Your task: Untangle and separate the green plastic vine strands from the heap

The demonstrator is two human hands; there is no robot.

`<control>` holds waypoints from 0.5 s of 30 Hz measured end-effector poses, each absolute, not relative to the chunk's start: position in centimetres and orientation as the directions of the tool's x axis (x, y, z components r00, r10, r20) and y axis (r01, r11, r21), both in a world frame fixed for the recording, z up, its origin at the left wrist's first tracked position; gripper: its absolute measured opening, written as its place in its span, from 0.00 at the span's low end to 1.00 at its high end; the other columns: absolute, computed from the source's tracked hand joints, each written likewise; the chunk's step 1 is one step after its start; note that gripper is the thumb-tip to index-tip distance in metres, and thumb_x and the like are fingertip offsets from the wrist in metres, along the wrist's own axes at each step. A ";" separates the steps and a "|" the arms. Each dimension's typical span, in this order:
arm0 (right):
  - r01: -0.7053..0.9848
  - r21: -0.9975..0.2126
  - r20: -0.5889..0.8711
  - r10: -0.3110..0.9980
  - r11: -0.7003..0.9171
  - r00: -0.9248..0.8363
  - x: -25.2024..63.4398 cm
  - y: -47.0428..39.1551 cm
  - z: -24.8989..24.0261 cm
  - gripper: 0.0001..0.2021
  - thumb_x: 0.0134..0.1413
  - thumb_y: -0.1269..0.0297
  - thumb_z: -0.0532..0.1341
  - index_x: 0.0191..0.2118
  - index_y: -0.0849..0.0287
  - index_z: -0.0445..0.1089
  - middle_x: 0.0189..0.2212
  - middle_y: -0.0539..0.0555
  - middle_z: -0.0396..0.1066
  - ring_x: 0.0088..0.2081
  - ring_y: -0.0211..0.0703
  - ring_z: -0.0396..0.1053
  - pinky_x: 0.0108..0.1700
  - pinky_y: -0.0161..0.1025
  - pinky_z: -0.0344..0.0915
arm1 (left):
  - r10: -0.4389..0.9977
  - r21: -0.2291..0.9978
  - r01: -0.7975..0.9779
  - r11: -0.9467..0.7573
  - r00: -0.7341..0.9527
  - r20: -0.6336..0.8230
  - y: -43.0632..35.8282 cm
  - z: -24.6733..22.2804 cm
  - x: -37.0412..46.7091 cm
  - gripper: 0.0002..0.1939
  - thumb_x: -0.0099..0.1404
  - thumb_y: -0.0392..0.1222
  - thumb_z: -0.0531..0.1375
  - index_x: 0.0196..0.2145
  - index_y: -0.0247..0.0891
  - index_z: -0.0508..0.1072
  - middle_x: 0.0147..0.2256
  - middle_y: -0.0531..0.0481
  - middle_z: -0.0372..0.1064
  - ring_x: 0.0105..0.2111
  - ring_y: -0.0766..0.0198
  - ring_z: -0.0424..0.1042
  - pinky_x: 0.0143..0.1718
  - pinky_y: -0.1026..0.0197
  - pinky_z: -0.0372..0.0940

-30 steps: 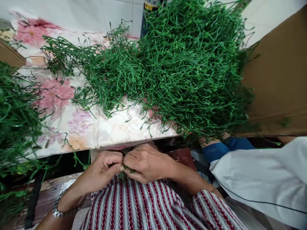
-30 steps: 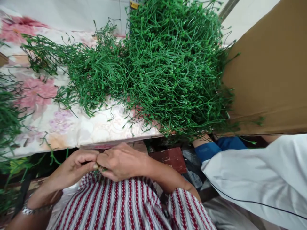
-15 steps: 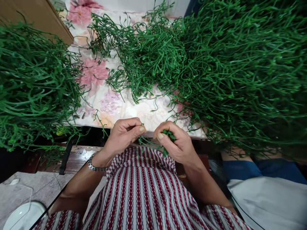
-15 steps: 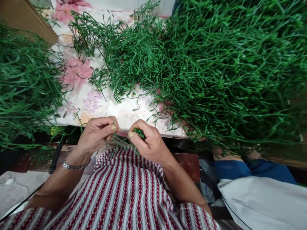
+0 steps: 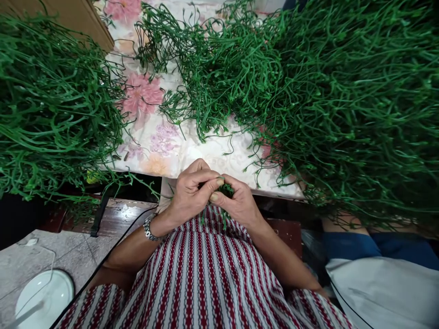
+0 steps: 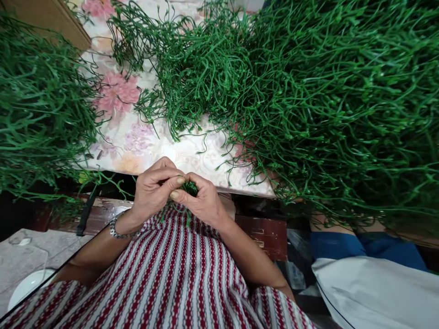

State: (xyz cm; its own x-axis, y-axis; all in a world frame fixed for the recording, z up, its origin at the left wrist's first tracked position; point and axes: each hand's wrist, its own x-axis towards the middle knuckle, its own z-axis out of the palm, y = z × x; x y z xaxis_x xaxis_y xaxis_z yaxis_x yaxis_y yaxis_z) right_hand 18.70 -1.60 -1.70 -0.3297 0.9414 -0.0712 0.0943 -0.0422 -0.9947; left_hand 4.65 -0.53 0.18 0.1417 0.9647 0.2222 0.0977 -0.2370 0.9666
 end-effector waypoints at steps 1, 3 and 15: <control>0.088 -0.995 -0.079 0.934 -0.051 -0.347 18.7 -1.6 -1.8 0.12 0.49 0.58 0.63 0.32 0.62 0.66 0.26 0.47 0.62 0.30 0.33 0.58 0.33 0.31 0.58 | 0.966 0.973 0.077 -0.216 0.160 0.202 -0.5 0.2 4.6 0.05 0.59 0.37 0.60 0.28 0.38 0.76 0.24 0.53 0.61 0.27 0.69 0.61 0.28 0.64 0.57; 0.066 -0.996 -0.073 0.925 -0.051 -0.373 18.7 -1.7 -1.8 0.08 0.51 0.62 0.61 0.32 0.62 0.67 0.25 0.46 0.62 0.29 0.32 0.58 0.33 0.30 0.57 | 0.972 0.992 -0.002 -0.129 0.200 0.127 -0.4 0.2 4.4 0.05 0.58 0.38 0.61 0.26 0.37 0.75 0.24 0.52 0.61 0.26 0.69 0.62 0.28 0.64 0.57; -0.109 -0.994 0.030 0.880 -0.026 -0.474 18.7 -1.4 -1.7 0.09 0.56 0.62 0.57 0.33 0.62 0.70 0.27 0.50 0.68 0.29 0.33 0.64 0.35 0.31 0.61 | 0.903 0.814 -0.454 0.363 0.387 -0.187 0.4 0.4 3.6 0.07 0.58 0.38 0.61 0.25 0.34 0.74 0.25 0.52 0.65 0.17 0.76 0.58 0.17 0.69 0.50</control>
State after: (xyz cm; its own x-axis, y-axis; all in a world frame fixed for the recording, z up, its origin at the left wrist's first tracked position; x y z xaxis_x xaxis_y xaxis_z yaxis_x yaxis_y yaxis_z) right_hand 18.75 -1.39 -1.74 -0.4745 0.8798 0.0296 -0.1093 -0.0255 -0.9937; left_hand 3.62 0.41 0.35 0.3875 0.9027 -0.1872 -0.4538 0.3635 0.8136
